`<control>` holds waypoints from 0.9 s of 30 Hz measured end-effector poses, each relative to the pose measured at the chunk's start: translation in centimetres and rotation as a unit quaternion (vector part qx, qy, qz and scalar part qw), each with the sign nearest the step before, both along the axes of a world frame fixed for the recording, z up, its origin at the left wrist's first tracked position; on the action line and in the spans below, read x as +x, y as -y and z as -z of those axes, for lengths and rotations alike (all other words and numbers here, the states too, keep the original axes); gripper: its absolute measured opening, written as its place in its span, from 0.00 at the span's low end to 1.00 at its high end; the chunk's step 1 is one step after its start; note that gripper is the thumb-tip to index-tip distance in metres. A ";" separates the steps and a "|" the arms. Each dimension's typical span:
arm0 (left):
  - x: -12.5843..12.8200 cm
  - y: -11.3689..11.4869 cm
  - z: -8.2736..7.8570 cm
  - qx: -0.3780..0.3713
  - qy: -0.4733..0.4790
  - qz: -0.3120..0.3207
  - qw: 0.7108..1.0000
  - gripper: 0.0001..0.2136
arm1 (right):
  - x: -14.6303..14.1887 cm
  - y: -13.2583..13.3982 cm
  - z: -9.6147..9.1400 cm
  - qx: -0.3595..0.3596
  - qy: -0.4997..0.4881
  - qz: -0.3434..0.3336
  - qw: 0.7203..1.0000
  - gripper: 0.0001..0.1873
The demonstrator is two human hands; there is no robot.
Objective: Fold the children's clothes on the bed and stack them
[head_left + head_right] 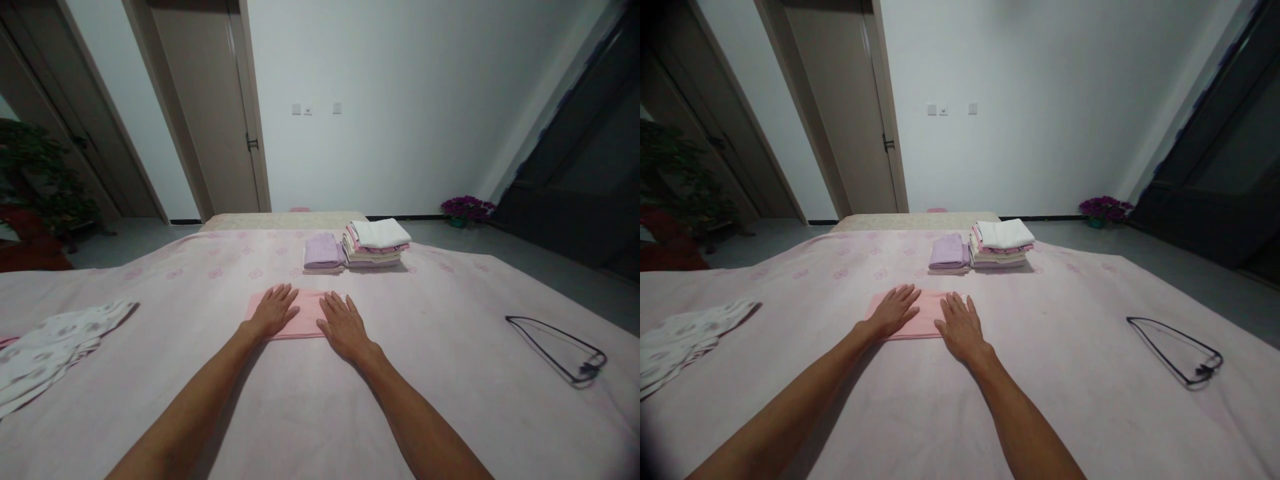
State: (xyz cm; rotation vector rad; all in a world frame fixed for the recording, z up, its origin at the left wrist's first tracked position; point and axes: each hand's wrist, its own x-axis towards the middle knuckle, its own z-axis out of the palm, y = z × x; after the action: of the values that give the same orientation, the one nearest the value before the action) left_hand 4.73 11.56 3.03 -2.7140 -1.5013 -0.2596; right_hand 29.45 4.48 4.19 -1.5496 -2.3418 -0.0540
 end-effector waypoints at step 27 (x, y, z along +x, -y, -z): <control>-7.3 5.4 -3.5 -0.161 0.181 -0.361 0.901 0.17 | -3.3 2.2 -1.7 0.048 0.001 -0.086 0.995 0.29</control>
State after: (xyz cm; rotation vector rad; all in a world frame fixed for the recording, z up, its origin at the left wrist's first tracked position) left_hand -2.57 6.20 6.52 -2.1387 -2.7334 -0.5380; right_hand 26.18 2.26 5.92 -1.2985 -2.4274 -0.1257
